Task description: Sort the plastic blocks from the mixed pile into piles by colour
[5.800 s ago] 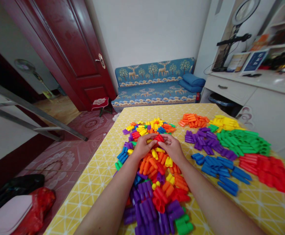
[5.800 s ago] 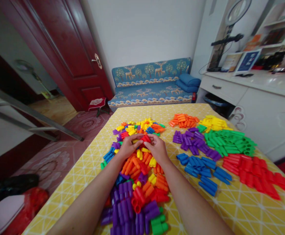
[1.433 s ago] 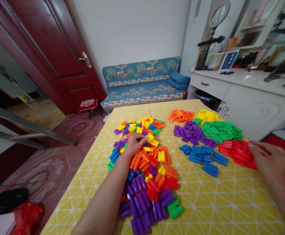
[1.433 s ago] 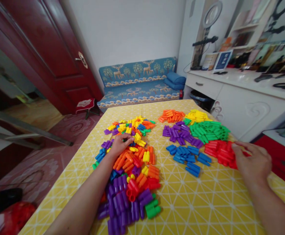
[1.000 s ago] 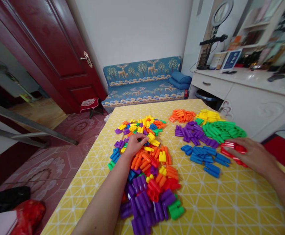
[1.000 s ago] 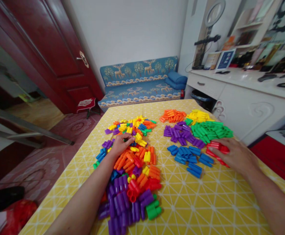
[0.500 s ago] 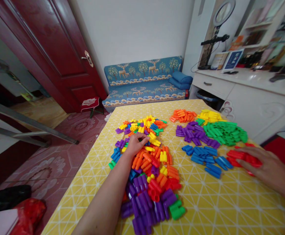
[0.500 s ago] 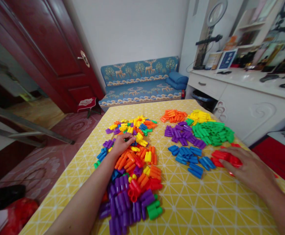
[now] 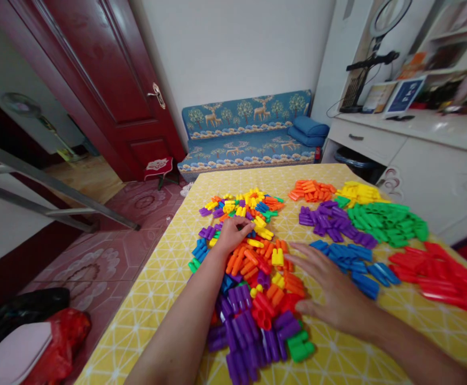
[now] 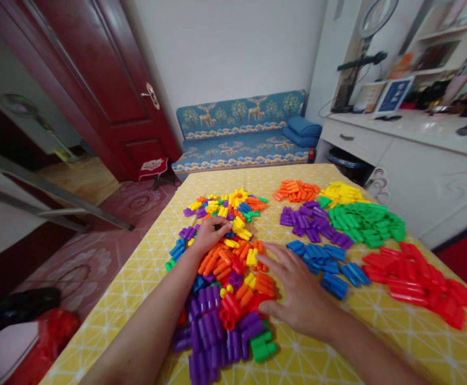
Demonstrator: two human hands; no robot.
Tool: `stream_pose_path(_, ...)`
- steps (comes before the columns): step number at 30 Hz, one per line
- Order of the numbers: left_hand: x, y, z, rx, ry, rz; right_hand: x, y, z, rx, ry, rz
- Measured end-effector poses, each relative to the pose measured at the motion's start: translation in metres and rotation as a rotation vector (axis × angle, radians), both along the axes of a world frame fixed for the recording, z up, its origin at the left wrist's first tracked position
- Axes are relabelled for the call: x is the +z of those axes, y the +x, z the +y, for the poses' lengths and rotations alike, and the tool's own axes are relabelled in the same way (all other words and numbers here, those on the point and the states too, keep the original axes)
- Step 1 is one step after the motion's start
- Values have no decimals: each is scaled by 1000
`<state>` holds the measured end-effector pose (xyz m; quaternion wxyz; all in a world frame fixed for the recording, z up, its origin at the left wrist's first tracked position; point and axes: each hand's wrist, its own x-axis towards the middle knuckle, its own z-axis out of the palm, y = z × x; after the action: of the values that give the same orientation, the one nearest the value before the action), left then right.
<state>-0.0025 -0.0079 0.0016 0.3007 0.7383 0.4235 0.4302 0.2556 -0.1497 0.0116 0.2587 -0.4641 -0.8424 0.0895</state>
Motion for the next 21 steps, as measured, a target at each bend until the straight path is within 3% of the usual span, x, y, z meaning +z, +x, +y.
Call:
stream_pose_path(2, 0, 0, 0, 1, -8, -11, -14, -31, -2, 47, -44, -12)
stream_pose_path(4, 0, 0, 0, 13, -17, -36, -27, -52, 5, -2, -61, 25)
stream_pose_path(7, 2, -1, 1, 59, -15, -86, -38, -71, 36, -112, -57, 87)
stream_pose_path(12, 3, -3, 4, 109, -24, -242, -40, -89, 93, -188, -8, 132)
stream_pose_path(17, 2, -7, 13, 158, -203, -726, -42, -88, 109, -164, 6, 252)
stream_pose_path(21, 8, -16, 19, 208, -294, -1053, -40, -83, 108, -168, -55, 560)
